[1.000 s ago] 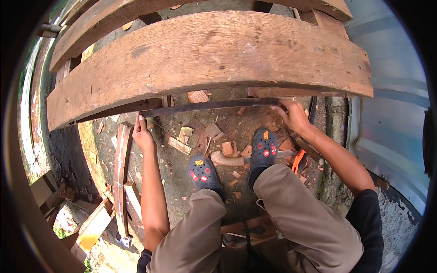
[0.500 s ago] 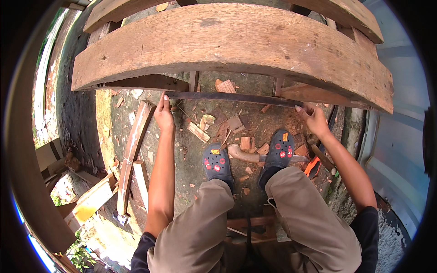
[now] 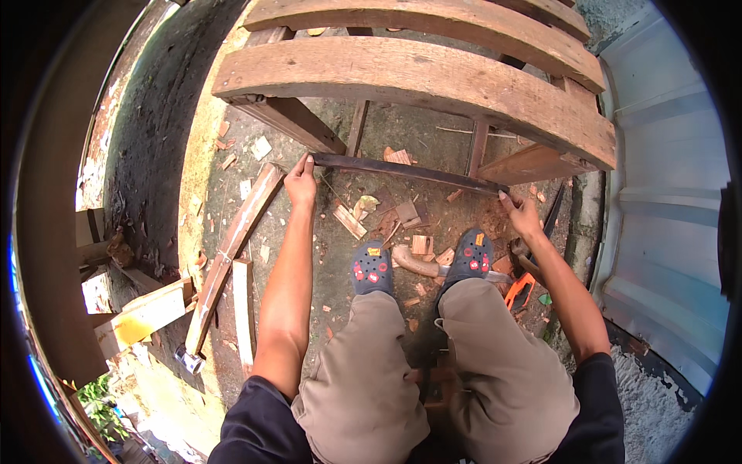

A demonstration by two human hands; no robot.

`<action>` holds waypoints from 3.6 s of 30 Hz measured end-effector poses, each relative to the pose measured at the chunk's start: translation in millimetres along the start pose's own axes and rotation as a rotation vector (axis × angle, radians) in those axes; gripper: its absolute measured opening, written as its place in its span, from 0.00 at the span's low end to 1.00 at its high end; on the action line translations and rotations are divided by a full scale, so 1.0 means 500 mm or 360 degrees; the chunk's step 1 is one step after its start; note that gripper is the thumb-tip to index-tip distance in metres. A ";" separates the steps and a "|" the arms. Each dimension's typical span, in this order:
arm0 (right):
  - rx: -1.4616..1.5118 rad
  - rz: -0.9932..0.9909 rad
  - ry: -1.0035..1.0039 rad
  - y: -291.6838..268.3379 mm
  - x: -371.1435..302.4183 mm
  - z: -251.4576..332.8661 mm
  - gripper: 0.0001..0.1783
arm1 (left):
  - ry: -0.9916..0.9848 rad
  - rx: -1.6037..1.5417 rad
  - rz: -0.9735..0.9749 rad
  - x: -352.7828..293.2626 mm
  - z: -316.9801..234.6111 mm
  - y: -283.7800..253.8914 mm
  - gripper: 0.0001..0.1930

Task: The person assembles a wooden structure by hammering nails into wooden planks, sawing a plank to size, and hammering nails into a metal frame. The person uses a hammer and a hand saw to complete the assembly.

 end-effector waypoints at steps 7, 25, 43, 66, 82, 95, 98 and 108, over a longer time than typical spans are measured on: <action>0.0537 -0.0021 0.0257 -0.038 -0.139 0.147 0.29 | 0.0013 -0.0217 0.0331 -0.119 -0.190 -0.101 0.19; 0.1084 -0.0162 -0.0904 0.098 -0.416 0.732 0.20 | 0.0582 -0.1810 0.0341 -0.577 -0.641 -0.420 0.36; 0.0466 0.0309 -0.0531 0.507 -0.187 0.911 0.26 | 0.0378 -0.1639 -0.0551 -0.487 -0.518 -0.525 0.29; -0.0965 0.1936 -0.1136 0.753 -0.903 1.767 0.15 | 0.0686 -0.1894 -0.2215 -1.345 -1.151 -0.963 0.25; -0.0663 0.2075 -0.1872 1.619 -1.257 1.742 0.08 | 0.0485 -0.1436 -0.2269 -1.518 -1.096 -1.268 0.19; -0.1750 0.2095 -0.1889 1.893 -1.214 1.592 0.21 | 0.0625 -0.1305 -0.2156 -1.537 -1.212 -1.363 0.38; -0.1770 0.2143 -0.2031 1.874 -1.236 1.605 0.23 | 0.0811 -0.1440 -0.2152 -1.545 -1.237 -1.375 0.34; -0.2193 0.2020 -0.2531 1.881 -1.249 1.578 0.21 | 0.0859 -0.1792 -0.2135 -1.533 -1.261 -1.394 0.34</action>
Point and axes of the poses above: each hand's wrist, its own x-axis towards the middle knuckle, its own y-axis out of the palm, z = x × y, the point moved 7 cm from there along x, towards the middle knuckle, and after that the axes turned 10 degrees about z, right-handed, at the moved point
